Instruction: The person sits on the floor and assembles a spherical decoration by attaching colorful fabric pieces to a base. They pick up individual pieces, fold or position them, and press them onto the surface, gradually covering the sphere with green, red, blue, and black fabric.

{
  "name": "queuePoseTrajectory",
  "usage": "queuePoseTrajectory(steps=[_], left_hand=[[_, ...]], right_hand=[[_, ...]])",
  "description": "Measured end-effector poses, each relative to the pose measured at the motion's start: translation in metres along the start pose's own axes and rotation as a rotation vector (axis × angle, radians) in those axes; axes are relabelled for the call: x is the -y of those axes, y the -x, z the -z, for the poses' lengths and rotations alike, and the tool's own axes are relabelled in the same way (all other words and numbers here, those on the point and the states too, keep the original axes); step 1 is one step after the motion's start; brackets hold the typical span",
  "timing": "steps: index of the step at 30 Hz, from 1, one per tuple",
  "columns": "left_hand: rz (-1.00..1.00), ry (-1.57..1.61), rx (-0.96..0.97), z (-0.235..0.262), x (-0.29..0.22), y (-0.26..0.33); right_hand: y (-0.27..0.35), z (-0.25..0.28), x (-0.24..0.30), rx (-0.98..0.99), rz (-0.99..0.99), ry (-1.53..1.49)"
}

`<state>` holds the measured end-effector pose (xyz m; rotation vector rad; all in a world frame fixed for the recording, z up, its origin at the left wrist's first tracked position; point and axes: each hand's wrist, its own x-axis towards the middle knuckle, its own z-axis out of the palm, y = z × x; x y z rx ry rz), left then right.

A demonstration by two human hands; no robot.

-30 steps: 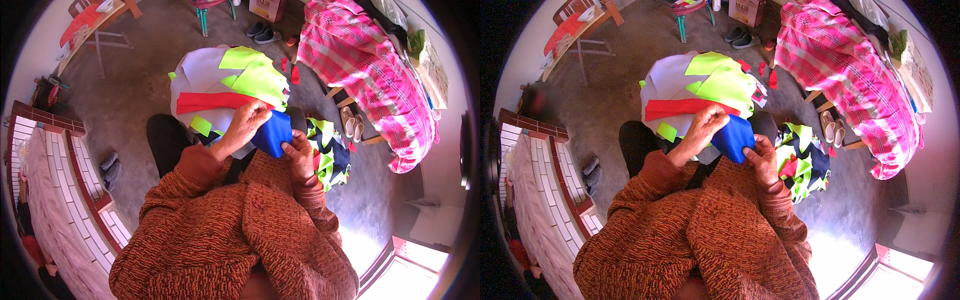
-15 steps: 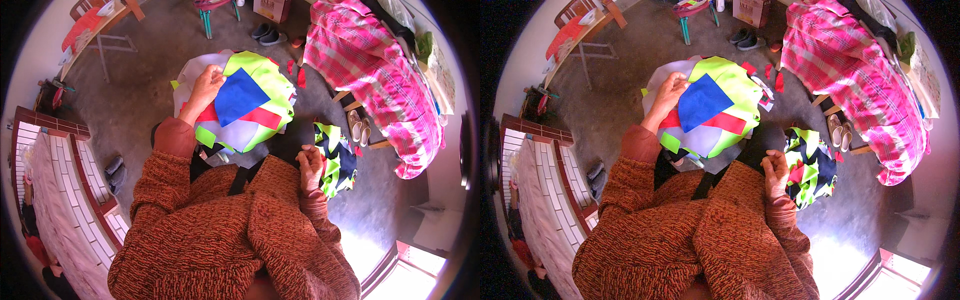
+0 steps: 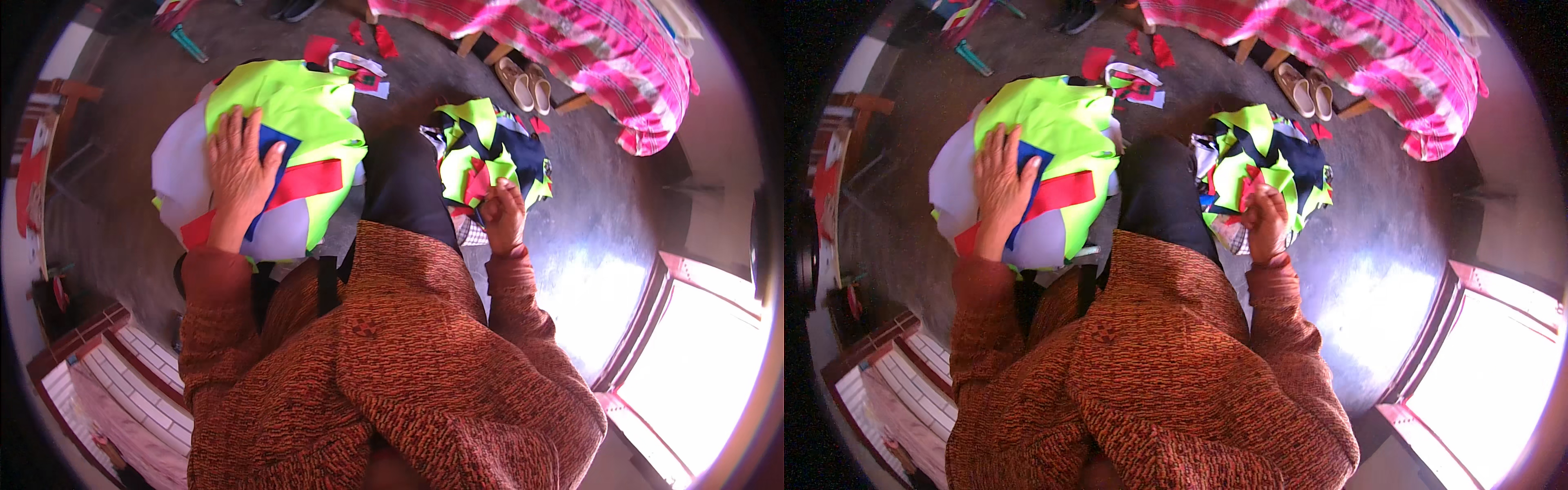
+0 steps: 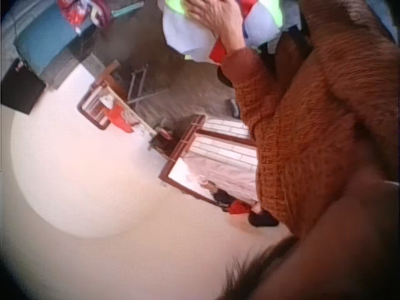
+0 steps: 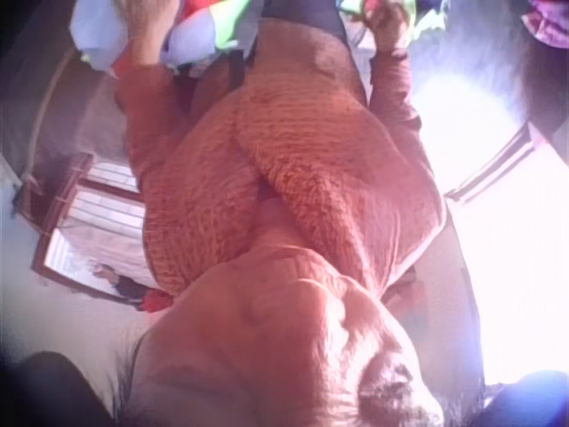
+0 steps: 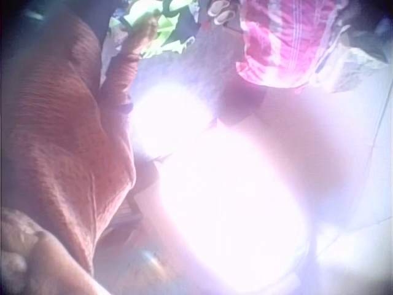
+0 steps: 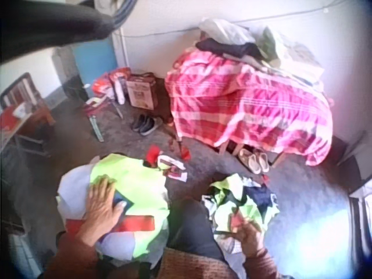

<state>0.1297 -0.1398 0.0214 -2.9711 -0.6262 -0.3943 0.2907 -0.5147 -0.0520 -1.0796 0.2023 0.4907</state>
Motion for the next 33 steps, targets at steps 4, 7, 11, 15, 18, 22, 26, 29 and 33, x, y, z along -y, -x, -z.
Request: queuePoseTrajectory(steps=[4, 7, 11, 15, 18, 22, 26, 29, 33], left_hand=[[-0.02, 0.01, 0.008, 0.001, 0.0, -0.002], [-0.032, 0.013, 0.029, 0.004, -0.003, -0.003], [-0.023, 0.086, 0.037, 0.003, -0.002, -0.005], [-0.036, 0.113, 0.046, 0.004, -0.005, -0.008], [-0.058, 0.148, 0.035, 0.006, -0.007, -0.012], [-0.06, 0.159, 0.067, 0.008, -0.011, -0.017], [-0.047, 0.161, 0.109, 0.01, -0.014, -0.019], [-0.036, 0.176, 0.123, 0.011, -0.016, -0.021], [0.003, 0.174, 0.151, 0.009, -0.015, -0.019]], right_hand=[[-0.032, 0.098, -0.031, -0.301, -0.05, 0.121], [-0.035, 0.163, -0.082, -0.406, -0.215, 0.172], [-0.024, 0.195, -0.143, -0.481, -0.403, 0.294], [-0.013, 0.197, -0.184, -0.437, -0.572, 0.442], [-0.019, 0.187, -0.209, -0.336, -0.642, 0.435], [-0.031, 0.168, -0.224, -0.227, -0.588, 0.661], [-0.047, 0.165, -0.246, -0.218, -0.415, 0.907], [-0.061, 0.146, -0.241, -0.147, -0.723, 0.544], [-0.068, 0.092, -0.222, -0.419, -0.78, 0.316]])
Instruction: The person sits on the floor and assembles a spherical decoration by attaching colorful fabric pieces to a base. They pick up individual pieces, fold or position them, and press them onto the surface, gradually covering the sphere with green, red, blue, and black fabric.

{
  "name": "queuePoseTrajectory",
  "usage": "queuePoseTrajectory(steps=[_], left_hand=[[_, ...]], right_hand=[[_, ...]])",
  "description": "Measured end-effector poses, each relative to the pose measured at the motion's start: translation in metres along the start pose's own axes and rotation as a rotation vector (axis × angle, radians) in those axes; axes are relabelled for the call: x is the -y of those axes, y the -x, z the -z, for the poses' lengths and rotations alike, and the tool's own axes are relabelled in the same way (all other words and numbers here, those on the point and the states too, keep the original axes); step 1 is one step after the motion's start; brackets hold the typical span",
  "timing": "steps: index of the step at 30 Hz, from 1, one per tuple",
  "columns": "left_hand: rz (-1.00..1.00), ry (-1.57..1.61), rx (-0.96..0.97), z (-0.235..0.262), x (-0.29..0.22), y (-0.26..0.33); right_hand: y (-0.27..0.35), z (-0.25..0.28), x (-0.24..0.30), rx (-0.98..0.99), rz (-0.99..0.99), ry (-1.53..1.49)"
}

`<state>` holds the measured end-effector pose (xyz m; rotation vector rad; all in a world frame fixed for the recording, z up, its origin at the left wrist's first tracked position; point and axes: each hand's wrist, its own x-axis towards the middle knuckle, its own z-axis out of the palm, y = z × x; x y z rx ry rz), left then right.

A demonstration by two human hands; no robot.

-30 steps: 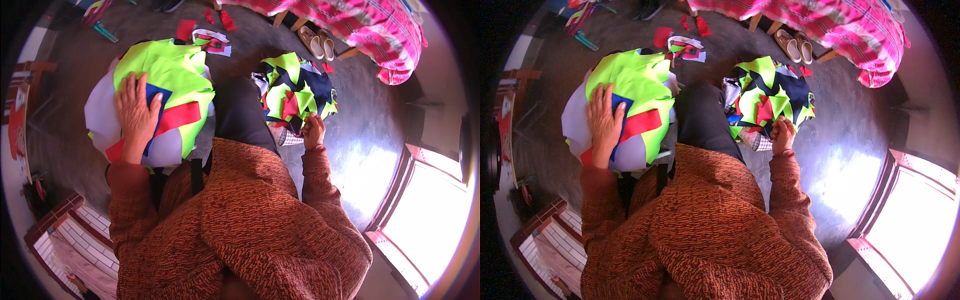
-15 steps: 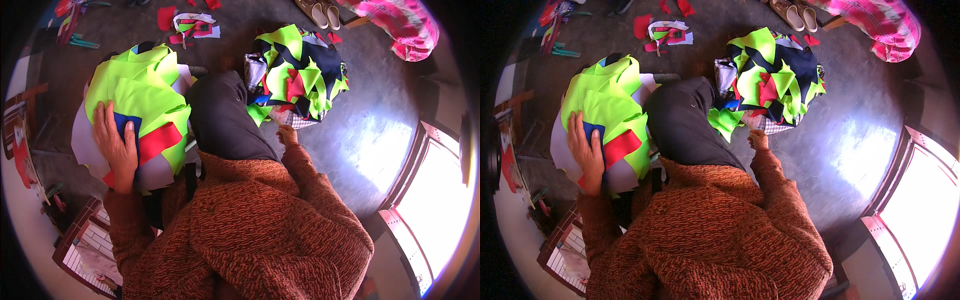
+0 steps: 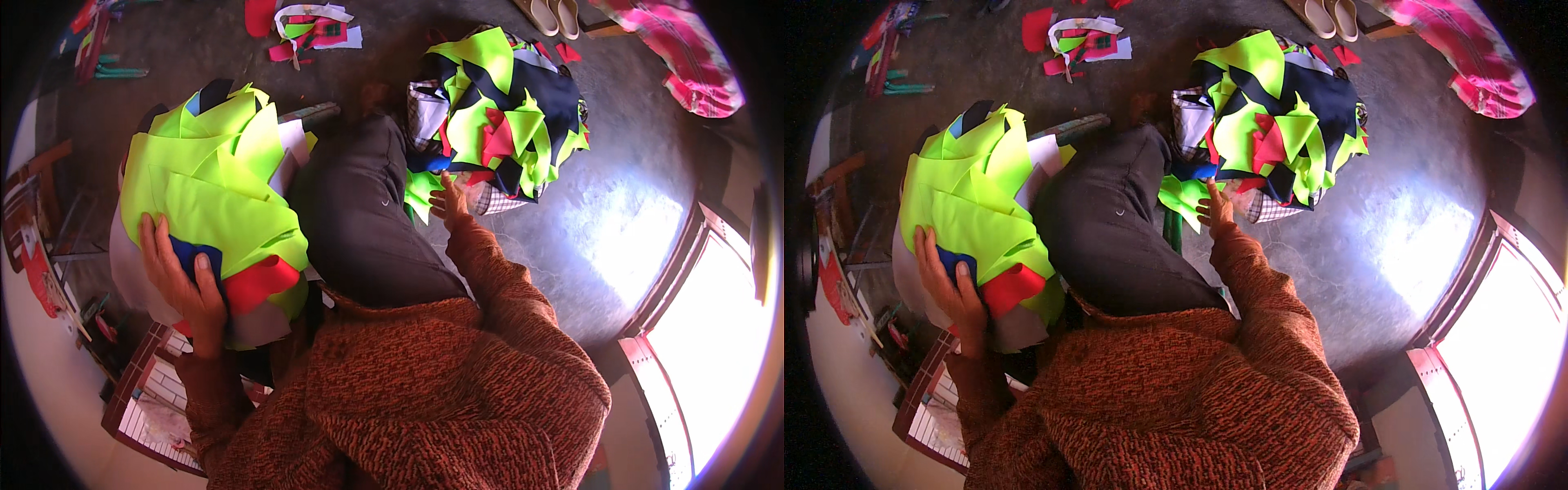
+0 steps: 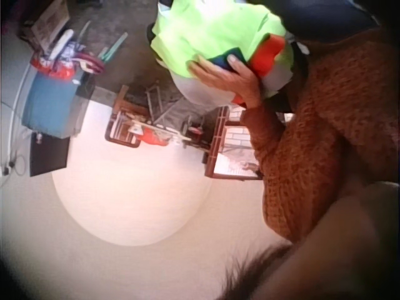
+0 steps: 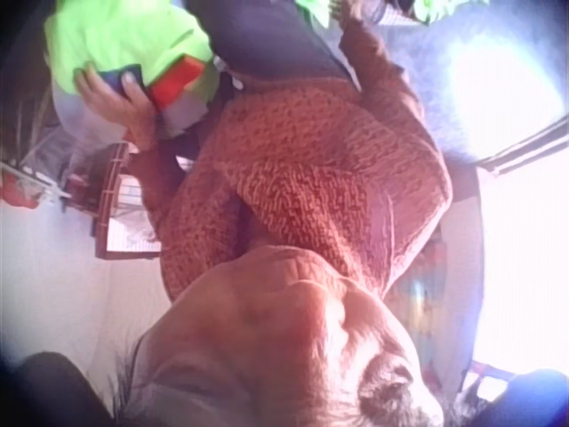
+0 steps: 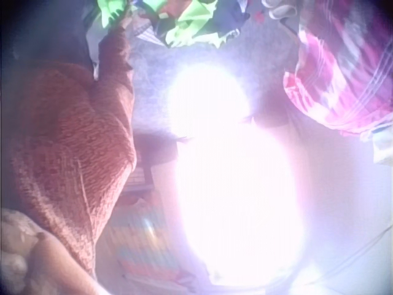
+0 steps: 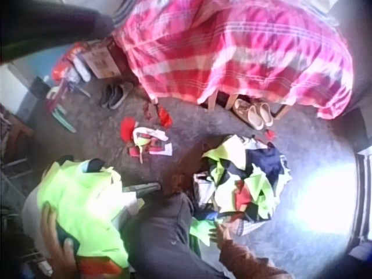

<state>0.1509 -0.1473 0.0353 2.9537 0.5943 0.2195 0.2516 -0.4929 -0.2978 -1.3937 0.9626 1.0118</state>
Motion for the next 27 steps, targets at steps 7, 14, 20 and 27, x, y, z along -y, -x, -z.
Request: queuePoseTrajectory(steps=[7, 14, 20, 27], left_hand=[[0.043, -0.007, 0.042, -0.001, 0.002, -0.003], [0.081, 0.023, 0.054, -0.001, -0.001, -0.002], [0.102, 0.036, 0.062, -0.001, -0.004, -0.001], [0.088, 0.034, 0.071, -0.001, -0.002, -0.005]], right_hand=[[-0.1, 0.002, -0.043, -0.231, -0.172, -0.201], [-0.024, 0.041, -0.033, -0.241, 0.253, 0.931], [0.022, 0.019, 0.021, -0.36, 1.043, 1.272], [-0.025, -0.015, 0.061, -0.108, 1.181, 1.5]])
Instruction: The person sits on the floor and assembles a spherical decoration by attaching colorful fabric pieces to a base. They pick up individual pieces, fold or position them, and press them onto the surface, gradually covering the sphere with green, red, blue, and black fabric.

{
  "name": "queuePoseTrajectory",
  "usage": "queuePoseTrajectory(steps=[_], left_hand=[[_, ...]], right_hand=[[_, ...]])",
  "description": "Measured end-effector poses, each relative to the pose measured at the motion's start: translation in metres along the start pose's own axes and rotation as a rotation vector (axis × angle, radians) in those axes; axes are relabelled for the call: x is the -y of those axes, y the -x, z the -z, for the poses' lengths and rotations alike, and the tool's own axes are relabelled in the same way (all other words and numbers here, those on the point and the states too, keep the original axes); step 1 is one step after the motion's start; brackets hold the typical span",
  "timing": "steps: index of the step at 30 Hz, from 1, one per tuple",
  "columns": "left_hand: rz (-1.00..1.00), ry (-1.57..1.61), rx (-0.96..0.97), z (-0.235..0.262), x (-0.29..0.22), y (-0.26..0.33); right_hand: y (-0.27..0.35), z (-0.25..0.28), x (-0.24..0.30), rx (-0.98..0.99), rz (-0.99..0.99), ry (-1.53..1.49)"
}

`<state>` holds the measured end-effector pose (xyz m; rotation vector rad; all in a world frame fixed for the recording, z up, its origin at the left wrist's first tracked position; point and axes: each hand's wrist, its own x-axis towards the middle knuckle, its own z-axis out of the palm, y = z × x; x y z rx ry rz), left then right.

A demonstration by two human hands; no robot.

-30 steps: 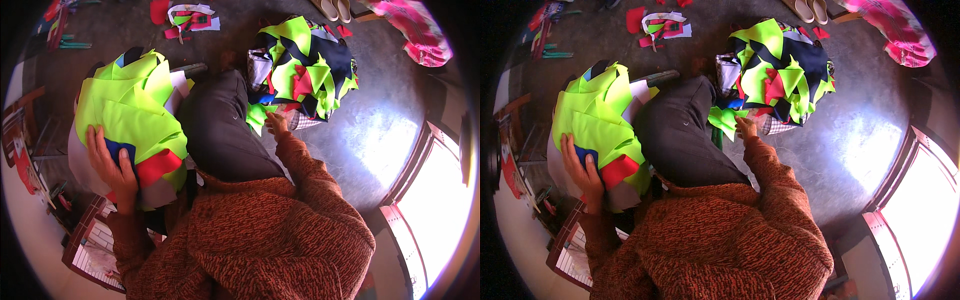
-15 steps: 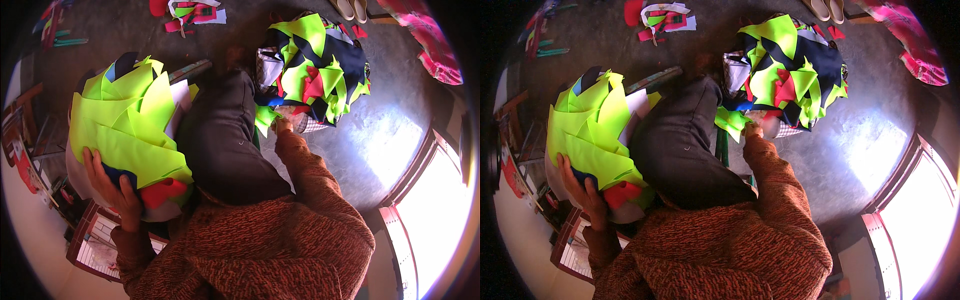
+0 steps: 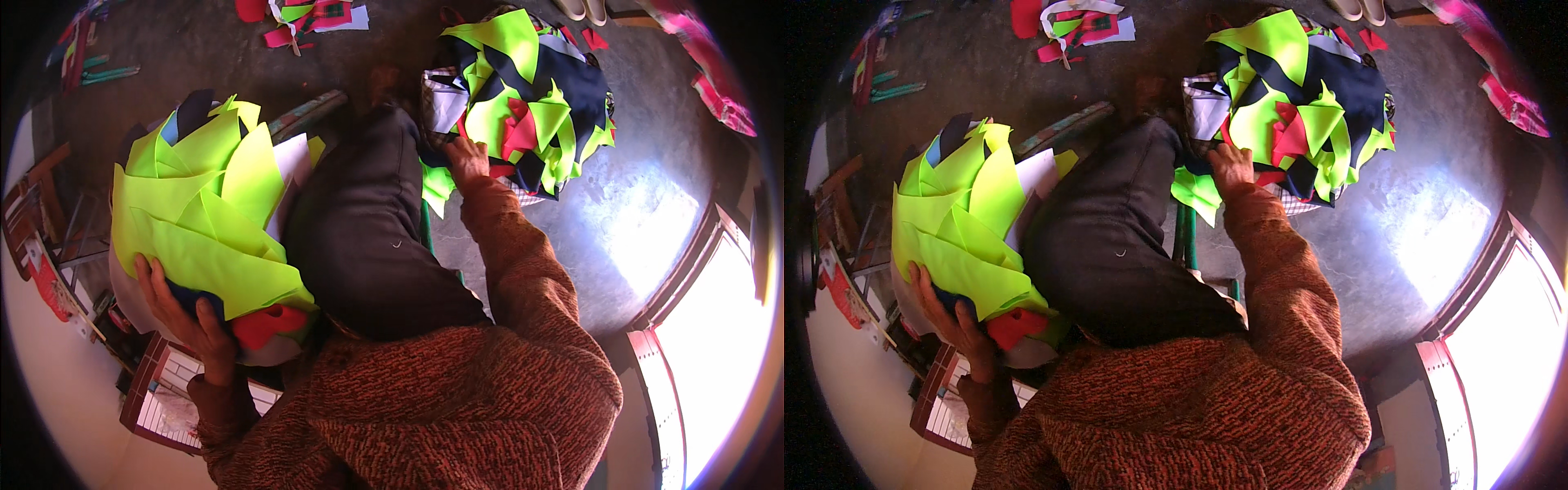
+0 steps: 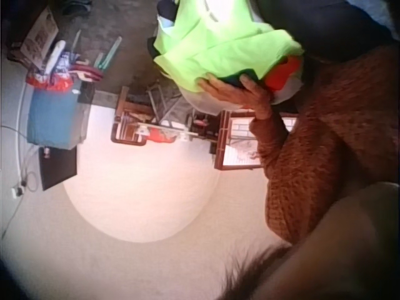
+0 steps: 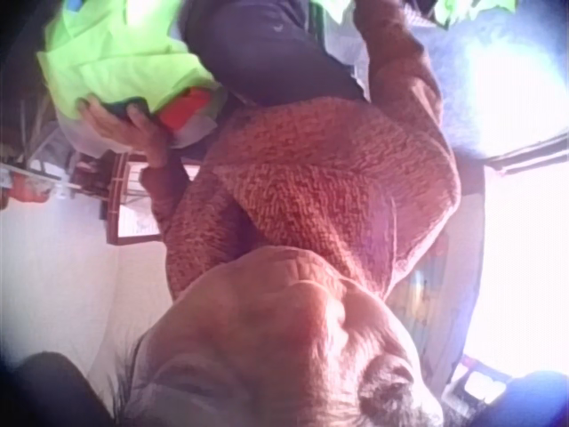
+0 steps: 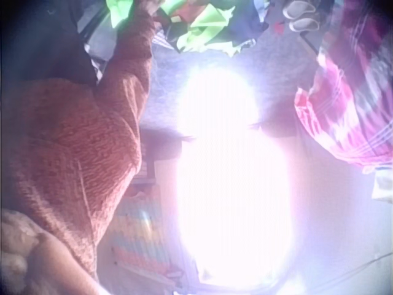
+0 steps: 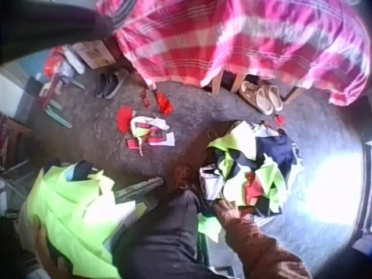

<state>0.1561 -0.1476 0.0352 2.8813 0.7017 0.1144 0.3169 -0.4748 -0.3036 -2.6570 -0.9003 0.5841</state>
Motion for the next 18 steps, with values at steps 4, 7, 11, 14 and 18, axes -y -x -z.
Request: queuePoseTrajectory(steps=[4, 7, 11, 14, 18], left_hand=[[0.006, 0.002, -0.005, -0.002, 0.003, 0.001], [0.018, 0.005, -0.002, -0.001, 0.001, 0.003], [0.024, -0.019, 0.004, 0.0, 0.001, 0.002], [0.03, -0.027, 0.018, 0.001, 0.0, 0.0], [0.013, -0.03, 0.024, 0.002, 0.001, -0.002]], right_hand=[[0.021, 0.017, -0.012, -0.319, 0.022, -0.202], [0.036, 0.031, -0.02, -0.297, 0.025, -0.237], [0.055, 0.026, -0.003, -0.004, 0.36, -0.36], [0.062, 0.004, 0.014, 0.457, 0.142, -0.66], [0.043, -0.077, 0.013, 0.431, -0.168, -0.401]])
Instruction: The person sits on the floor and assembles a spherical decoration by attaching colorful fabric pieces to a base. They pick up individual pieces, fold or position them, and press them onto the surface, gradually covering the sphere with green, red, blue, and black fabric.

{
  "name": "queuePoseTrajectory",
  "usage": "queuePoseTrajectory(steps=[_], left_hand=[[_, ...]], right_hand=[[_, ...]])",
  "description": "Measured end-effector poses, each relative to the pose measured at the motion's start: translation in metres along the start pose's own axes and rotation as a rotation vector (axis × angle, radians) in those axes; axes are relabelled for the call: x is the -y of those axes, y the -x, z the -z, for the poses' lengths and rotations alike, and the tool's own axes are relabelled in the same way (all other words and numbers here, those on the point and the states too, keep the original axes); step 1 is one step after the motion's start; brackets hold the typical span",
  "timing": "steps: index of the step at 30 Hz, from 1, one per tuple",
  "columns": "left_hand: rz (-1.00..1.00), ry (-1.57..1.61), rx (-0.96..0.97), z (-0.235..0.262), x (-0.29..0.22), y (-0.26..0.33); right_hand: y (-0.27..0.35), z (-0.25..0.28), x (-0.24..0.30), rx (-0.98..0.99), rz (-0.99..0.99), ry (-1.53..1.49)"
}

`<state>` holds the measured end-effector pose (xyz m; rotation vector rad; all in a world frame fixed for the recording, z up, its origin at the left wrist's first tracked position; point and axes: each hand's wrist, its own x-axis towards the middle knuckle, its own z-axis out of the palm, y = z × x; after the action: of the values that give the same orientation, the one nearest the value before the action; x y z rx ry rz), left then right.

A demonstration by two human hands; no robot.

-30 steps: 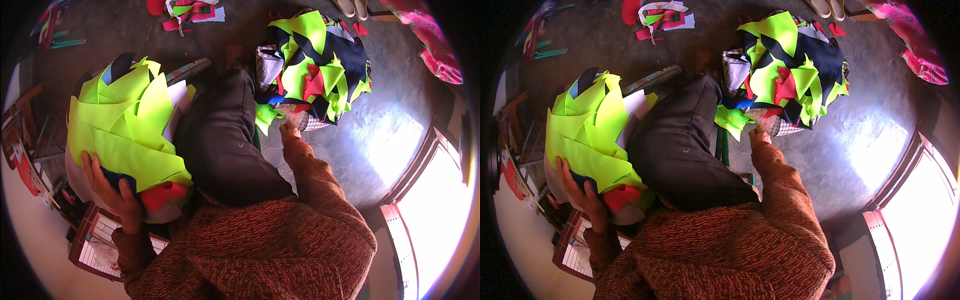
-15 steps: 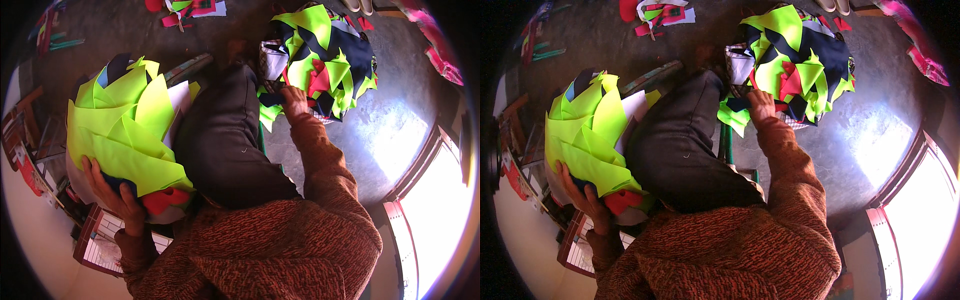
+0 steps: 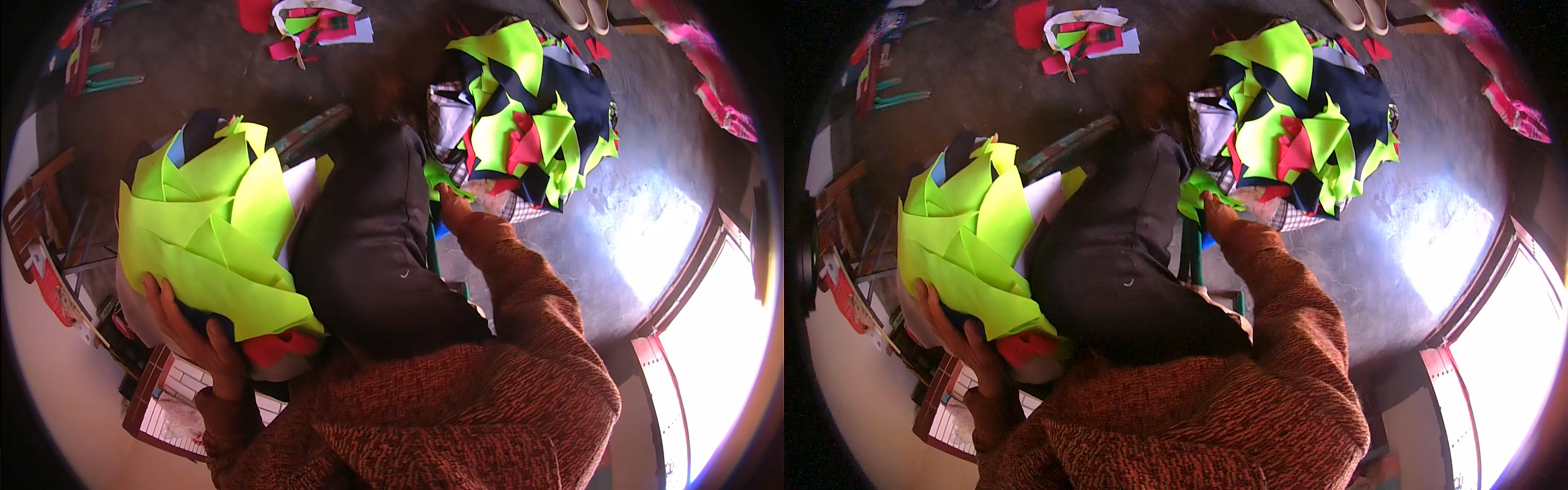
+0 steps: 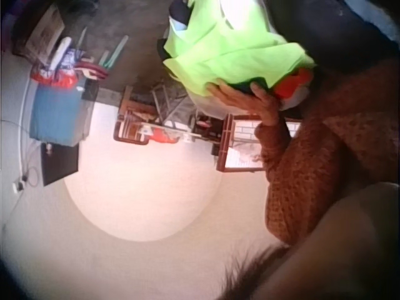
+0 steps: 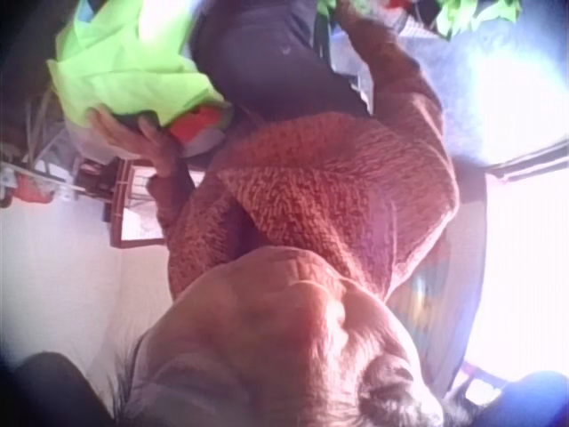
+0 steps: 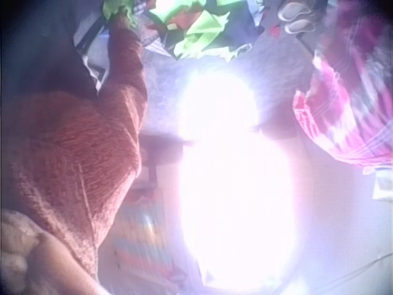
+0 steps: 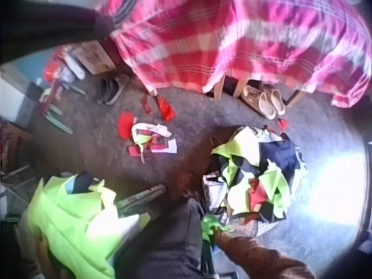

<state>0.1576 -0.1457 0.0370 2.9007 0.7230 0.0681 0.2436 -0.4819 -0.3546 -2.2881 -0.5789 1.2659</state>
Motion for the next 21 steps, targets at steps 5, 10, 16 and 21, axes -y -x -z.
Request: queuePoseTrajectory(steps=[5, 10, 16, 21], left_hand=[[0.028, -0.013, 0.01, 0.002, 0.0, 0.003], [0.04, 0.006, 0.021, 0.003, -0.001, 0.001], [0.006, -0.001, 0.024, 0.005, -0.007, -0.003], [0.012, -0.009, -0.016, 0.003, -0.003, 0.004]], right_hand=[[-0.045, 0.007, 0.024, 0.129, -0.241, 0.136], [-0.06, -0.025, -0.001, 0.033, -0.127, 0.4], [-0.049, -0.037, -0.011, 0.012, -0.196, 0.319], [0.022, 0.057, 0.022, -0.293, 0.305, 0.092]])
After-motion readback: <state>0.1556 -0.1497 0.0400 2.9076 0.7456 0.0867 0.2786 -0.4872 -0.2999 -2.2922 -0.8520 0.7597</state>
